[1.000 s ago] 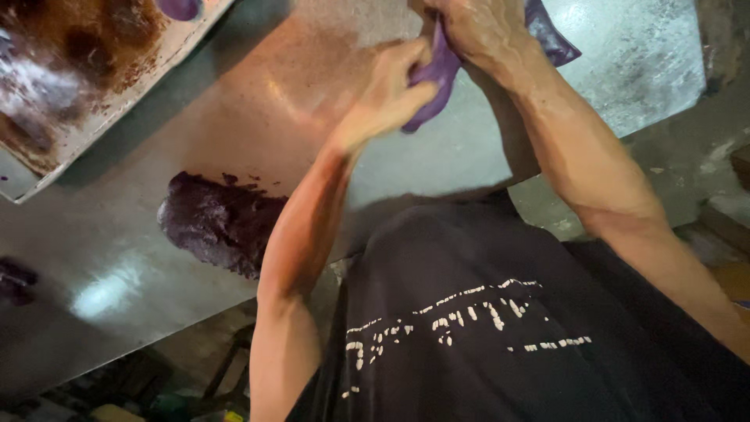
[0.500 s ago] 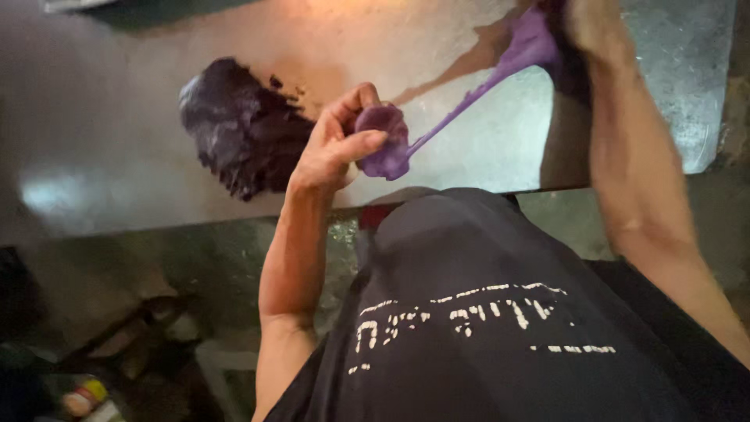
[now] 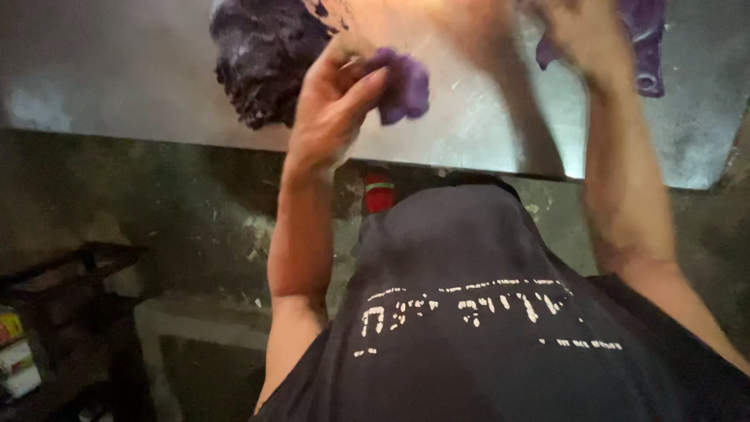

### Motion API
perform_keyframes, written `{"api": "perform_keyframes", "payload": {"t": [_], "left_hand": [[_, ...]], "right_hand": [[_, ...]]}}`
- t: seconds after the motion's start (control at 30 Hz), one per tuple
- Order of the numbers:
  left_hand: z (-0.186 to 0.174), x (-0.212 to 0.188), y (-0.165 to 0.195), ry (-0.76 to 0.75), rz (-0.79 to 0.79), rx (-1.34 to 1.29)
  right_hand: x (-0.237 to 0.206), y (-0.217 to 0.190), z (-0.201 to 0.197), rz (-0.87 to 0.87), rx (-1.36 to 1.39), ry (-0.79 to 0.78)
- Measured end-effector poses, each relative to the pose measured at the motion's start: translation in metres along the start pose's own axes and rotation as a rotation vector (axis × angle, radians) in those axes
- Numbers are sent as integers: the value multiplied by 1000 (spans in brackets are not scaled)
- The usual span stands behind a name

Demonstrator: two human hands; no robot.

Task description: The person pinches pieces from a mass of purple dough on a metal table, rolls and shapes each piece into a ball by hand, and places the shaped dough balls onto baking trays that already hold other dough pieces.

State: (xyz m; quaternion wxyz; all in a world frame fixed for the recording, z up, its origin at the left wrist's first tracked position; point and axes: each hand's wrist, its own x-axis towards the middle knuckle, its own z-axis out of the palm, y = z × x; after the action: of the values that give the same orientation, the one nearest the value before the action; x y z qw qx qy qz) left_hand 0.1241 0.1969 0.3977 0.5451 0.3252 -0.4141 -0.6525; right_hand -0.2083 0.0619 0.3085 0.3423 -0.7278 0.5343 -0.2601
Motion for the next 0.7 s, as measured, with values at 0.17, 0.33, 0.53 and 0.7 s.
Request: {"api": "perform_keyframes", "payload": {"t": [0.17, 0.33, 0.53, 0.7], "left_hand": [[15, 21, -42, 53, 153, 122], [28, 22, -64, 337, 470, 491], [19, 31, -114, 366, 364, 535], [-50, 39, -86, 438, 392, 695]], "right_hand": [[-43, -85, 57, -97, 741, -202], [-68, -102, 70, -118, 767, -89], [-68, -99, 66, -94, 1017, -162], [-99, -96, -26, -9, 817, -232]]}}
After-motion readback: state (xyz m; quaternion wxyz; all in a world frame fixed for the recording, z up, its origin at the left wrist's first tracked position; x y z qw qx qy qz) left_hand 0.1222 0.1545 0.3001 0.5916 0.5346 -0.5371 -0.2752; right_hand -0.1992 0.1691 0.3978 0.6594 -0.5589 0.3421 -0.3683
